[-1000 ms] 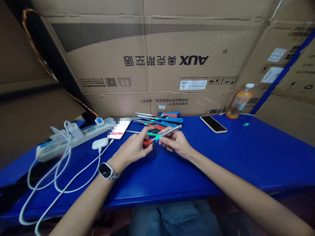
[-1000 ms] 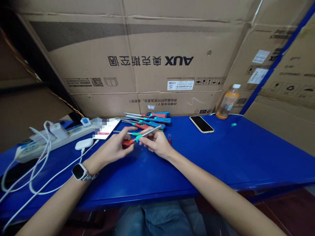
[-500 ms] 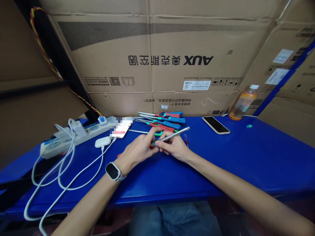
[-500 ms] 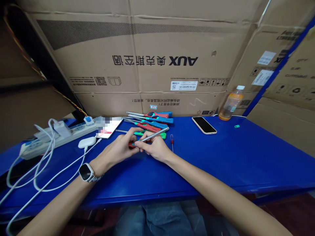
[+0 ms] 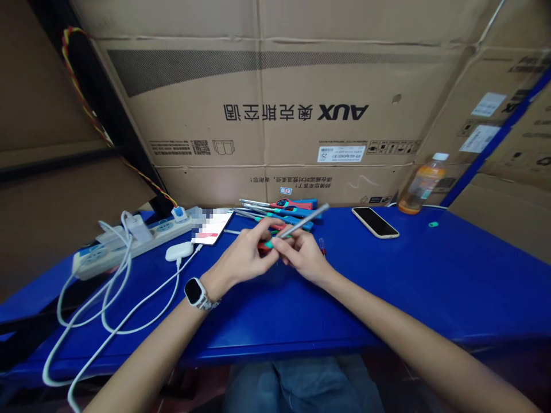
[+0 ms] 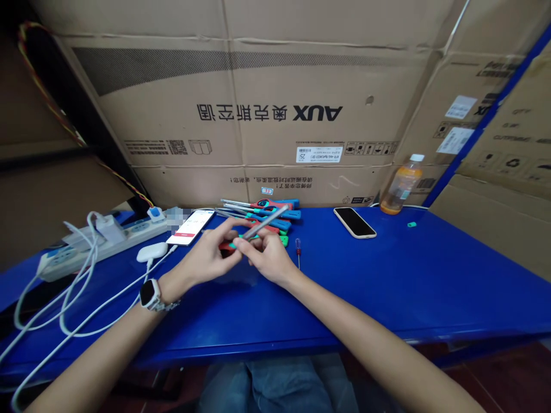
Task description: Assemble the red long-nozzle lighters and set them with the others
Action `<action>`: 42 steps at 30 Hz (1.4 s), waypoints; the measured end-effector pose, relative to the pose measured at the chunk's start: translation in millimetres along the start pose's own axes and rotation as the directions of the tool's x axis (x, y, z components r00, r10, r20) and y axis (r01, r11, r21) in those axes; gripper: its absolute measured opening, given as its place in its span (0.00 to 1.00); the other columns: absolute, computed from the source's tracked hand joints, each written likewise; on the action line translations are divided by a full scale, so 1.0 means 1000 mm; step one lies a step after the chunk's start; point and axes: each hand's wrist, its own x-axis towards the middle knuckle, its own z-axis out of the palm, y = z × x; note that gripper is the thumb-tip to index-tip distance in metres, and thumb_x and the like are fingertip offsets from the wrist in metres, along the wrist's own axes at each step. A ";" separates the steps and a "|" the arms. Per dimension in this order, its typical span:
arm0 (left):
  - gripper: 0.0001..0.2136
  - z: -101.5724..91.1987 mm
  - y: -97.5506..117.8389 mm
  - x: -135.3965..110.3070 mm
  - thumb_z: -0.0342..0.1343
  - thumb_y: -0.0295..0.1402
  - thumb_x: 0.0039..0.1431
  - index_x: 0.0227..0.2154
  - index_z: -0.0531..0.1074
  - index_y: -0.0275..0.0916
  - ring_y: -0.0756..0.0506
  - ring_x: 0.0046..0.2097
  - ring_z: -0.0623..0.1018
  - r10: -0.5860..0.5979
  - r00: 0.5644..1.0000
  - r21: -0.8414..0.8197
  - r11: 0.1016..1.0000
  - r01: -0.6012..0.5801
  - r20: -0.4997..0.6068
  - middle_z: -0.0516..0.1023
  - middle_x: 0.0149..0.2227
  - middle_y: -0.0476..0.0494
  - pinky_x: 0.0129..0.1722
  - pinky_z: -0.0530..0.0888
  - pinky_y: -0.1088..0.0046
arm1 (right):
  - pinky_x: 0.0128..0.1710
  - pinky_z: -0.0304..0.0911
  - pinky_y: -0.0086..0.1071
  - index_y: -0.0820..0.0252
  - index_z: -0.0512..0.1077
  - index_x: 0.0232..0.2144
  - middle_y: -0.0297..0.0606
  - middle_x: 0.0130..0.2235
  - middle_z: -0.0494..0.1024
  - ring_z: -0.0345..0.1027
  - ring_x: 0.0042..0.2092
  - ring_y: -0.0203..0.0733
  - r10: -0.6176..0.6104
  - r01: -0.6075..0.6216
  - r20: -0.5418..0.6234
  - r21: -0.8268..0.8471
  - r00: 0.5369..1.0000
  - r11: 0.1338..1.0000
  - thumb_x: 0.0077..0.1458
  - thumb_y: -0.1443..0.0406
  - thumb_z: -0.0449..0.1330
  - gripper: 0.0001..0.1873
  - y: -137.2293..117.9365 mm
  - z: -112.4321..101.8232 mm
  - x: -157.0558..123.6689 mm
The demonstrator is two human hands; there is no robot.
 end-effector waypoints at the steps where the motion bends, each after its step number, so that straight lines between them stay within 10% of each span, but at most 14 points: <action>1: 0.17 -0.002 0.001 0.005 0.55 0.32 0.60 0.52 0.67 0.39 0.52 0.22 0.69 -0.013 0.999 -0.083 0.997 0.011 -0.029 0.71 0.24 0.54 0.24 0.64 0.78 | 0.18 0.51 0.25 0.58 0.66 0.34 0.24 0.18 0.65 0.55 0.18 0.30 -0.001 0.001 0.002 0.010 1.000 1.000 0.54 0.49 0.62 0.19 -0.001 -0.003 0.000; 7: 0.17 0.004 0.004 0.034 0.51 0.48 0.64 0.42 0.69 0.38 0.55 0.17 0.66 -0.194 0.971 -0.668 0.743 0.053 -0.139 0.62 0.21 0.57 0.16 0.65 0.79 | 0.25 0.61 0.27 0.58 0.67 0.35 0.36 0.33 0.73 0.66 0.33 0.37 0.078 -0.058 0.158 -0.126 0.984 0.990 0.59 0.46 0.56 0.21 0.005 -0.013 -0.011; 13: 0.17 0.024 -0.001 0.043 0.53 0.51 0.62 0.34 0.64 0.40 0.54 0.22 0.69 -0.365 0.901 -0.826 0.564 0.013 -0.236 0.62 0.22 0.57 0.22 0.70 0.79 | 0.38 0.68 0.34 0.58 0.66 0.36 0.36 0.30 0.77 0.73 0.32 0.39 0.139 -0.143 0.298 -0.008 0.944 0.990 0.62 0.43 0.50 0.24 0.011 0.001 -0.016; 19: 0.20 0.004 -0.018 0.019 0.51 0.53 0.61 0.34 0.69 0.38 0.46 0.33 0.76 -0.346 0.890 -0.654 0.753 0.075 -0.296 0.76 0.29 0.46 0.32 0.72 0.72 | 0.24 0.62 0.29 0.58 0.63 0.36 0.28 0.25 0.68 0.63 0.23 0.34 0.193 -0.201 0.172 0.031 0.966 0.979 0.60 0.43 0.53 0.23 0.010 -0.018 -0.018; 23: 0.19 -0.019 -0.026 -0.029 0.52 0.46 0.63 0.21 0.66 0.39 0.49 0.28 0.70 -0.341 0.822 -0.266 0.934 0.240 -0.457 0.70 0.23 0.49 0.32 0.67 0.71 | 0.27 0.55 0.28 0.57 0.67 0.42 0.28 0.27 0.65 0.57 0.27 0.34 0.128 -0.063 0.150 -0.375 0.980 0.925 0.64 0.50 0.53 0.17 0.003 -0.048 -0.030; 26: 0.19 -0.024 -0.021 -0.054 0.50 0.39 0.66 0.18 0.58 0.40 0.50 0.24 0.62 -0.110 0.745 0.030 0.985 0.172 -0.658 0.60 0.20 0.52 0.28 0.62 0.71 | 0.30 0.55 0.31 0.56 0.67 0.43 0.30 0.29 0.68 0.59 0.29 0.36 0.156 0.001 0.212 -0.595 0.965 0.804 0.64 0.54 0.54 0.13 -0.005 -0.056 -0.039; 30: 0.11 -0.018 -0.004 -0.047 0.55 0.35 0.63 0.25 0.65 0.40 0.48 0.31 0.69 0.217 0.969 0.267 0.947 -0.178 -0.122 0.71 0.26 0.48 0.34 0.67 0.70 | 0.43 0.58 0.39 0.57 0.67 0.44 0.40 0.43 0.73 0.64 0.40 0.43 0.135 0.176 0.320 -0.772 0.938 0.610 0.64 0.58 0.54 0.11 -0.011 -0.041 -0.044; 34: 0.11 -0.005 -0.003 -0.024 0.58 0.42 0.60 0.39 0.72 0.41 0.42 0.45 0.74 0.121 0.954 0.313 0.927 -0.207 0.275 0.76 0.43 0.44 0.47 0.68 0.64 | 0.47 0.58 0.44 0.59 0.67 0.45 0.44 0.45 0.71 0.62 0.45 0.48 0.125 0.279 0.385 -0.823 0.914 0.495 0.64 0.58 0.54 0.12 -0.006 -0.027 -0.040; 42: 0.09 0.006 -0.027 -0.018 0.60 0.40 0.58 0.37 0.73 0.41 0.42 0.43 0.76 -0.027 0.938 0.312 0.946 -0.088 0.347 0.78 0.40 0.47 0.44 0.69 0.66 | 0.52 0.56 0.45 0.55 0.69 0.47 0.40 0.45 0.71 0.62 0.50 0.47 -0.010 0.226 0.271 -0.783 0.963 0.579 0.58 0.61 0.60 0.14 0.000 -0.040 -0.037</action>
